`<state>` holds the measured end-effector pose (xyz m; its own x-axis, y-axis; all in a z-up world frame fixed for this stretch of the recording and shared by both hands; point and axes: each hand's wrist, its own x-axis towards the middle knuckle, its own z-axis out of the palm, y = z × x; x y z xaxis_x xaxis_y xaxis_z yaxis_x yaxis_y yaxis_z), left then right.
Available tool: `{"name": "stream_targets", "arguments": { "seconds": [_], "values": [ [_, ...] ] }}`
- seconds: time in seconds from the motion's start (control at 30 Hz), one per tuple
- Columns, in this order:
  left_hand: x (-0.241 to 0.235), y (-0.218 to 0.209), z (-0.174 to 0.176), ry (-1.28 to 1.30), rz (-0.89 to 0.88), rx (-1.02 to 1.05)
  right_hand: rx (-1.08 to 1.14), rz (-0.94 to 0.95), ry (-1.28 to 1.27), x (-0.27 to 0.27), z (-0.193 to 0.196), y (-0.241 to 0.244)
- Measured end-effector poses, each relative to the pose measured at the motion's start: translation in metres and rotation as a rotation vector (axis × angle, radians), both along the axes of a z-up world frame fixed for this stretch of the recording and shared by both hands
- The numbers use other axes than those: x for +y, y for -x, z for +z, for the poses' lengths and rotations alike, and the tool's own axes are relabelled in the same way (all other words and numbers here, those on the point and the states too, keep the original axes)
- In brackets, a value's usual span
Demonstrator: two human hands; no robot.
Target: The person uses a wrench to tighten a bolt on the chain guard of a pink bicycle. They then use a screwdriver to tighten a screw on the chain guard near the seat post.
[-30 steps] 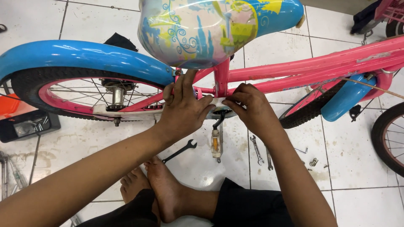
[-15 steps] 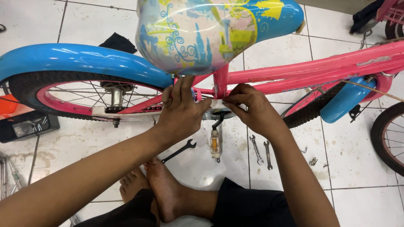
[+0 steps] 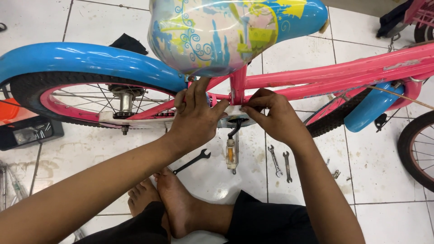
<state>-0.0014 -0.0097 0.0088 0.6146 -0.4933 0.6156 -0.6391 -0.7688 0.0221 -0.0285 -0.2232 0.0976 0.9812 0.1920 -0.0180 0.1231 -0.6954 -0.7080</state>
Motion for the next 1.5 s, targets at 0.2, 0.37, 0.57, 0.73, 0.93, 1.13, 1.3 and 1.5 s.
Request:
{"name": "stream_targets", "arguments": {
  "seconds": [0.2, 0.37, 0.57, 0.73, 0.93, 1.13, 1.3, 1.5],
  "values": [
    [-0.002, 0.001, 0.003, 0.006, 0.002, -0.010, -0.034, -0.035, -0.037, -0.001, -0.010, 0.001],
    [0.000, 0.001, 0.005, -0.009, -0.007, 0.022, -0.069, -0.083, -0.110, 0.002, -0.014, 0.002],
    [0.001, 0.002, 0.007, -0.013, -0.015, 0.043, -0.081, -0.086, -0.123, -0.001, -0.019, 0.004],
    [0.002, 0.003, 0.009, -0.019, -0.028, 0.070, -0.084, -0.095, -0.162, 0.001, -0.015, 0.005],
    [0.002, 0.003, 0.008, -0.029, -0.022, 0.048, -0.124, -0.143, -0.289, -0.007, -0.024, 0.013],
    [0.002, 0.001, 0.003, -0.015, -0.038, 0.056, -0.171, -0.372, -0.492, -0.013, -0.057, 0.060],
    [0.003, 0.001, 0.007, -0.018, -0.047, 0.036, 0.037, -0.635, -0.541, -0.017, -0.123, 0.099],
    [0.002, -0.005, -0.003, 0.031, -0.058, 0.020, 0.401, -0.617, -0.086, 0.006, -0.211, 0.133]
  ]
}}
